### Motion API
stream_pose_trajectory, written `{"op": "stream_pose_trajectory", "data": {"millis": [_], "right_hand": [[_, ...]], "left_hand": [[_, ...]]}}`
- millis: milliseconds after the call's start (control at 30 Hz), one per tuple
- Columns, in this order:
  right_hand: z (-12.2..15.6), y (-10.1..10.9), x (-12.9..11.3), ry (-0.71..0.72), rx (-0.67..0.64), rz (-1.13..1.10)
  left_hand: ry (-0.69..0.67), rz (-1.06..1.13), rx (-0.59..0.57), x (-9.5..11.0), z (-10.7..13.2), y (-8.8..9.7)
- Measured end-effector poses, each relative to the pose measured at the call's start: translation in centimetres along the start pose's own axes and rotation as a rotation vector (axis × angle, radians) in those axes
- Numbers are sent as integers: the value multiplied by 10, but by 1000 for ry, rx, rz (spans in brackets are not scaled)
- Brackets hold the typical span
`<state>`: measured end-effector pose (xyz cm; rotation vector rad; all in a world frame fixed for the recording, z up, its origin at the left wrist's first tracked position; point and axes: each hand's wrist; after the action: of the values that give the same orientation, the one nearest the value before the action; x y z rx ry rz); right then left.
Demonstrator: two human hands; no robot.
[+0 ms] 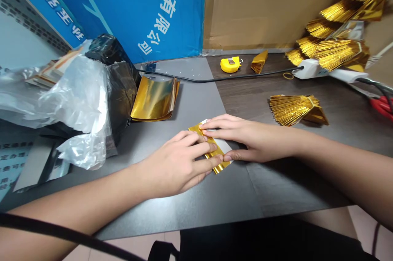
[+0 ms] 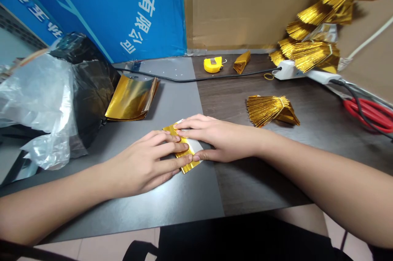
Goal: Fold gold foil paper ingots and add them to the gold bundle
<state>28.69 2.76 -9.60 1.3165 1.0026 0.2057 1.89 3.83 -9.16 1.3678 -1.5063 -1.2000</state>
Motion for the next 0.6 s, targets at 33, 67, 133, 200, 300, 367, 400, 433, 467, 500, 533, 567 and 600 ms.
{"op": "stream_pose_trajectory", "data": {"millis": [33,67,133,200,300,367,400,433,467,500,533,567,600], "right_hand": [[0,0,0,2,1,-1],[0,0,0,0,1,-2],[-1,-1,0,-8,-7,-6],[-1,0,-1,-9,-12,-9],[0,1,-1,2,-6,-8],[0,2,-2,11,-2,-10],[-1,2,-2,14,-2,-16],[-1,1,-3,12,-1,-26],[-2,0,-3,5,3,-40],[-3,-1,-4,-7,14,-54],[-5,-3,-5,-22,32,-63],[-6,-4,-5,-39,56,-64],[-7,-6,-6,-54,77,-57]], "left_hand": [[0,2,1,0,0,0],[1,3,4,0,1,-1],[3,8,6,0,1,-1],[5,12,7,0,2,-1],[9,16,10,1,2,-1],[12,15,11,1,1,-1],[12,13,13,1,1,-1],[11,9,14,1,1,-2],[10,4,17,1,1,-2],[10,-1,20,1,1,-2],[8,-6,26,1,0,-3],[7,-9,31,1,0,-3],[6,-11,34,1,0,-3]]}}
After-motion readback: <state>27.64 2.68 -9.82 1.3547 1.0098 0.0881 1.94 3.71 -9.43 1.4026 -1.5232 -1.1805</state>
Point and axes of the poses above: each hand's wrist, its own z-axis away from the middle knuckle, its own y-axis out of the back of the hand, x = y × z, and after that the axes turned 15 degrees about -y, right-handed
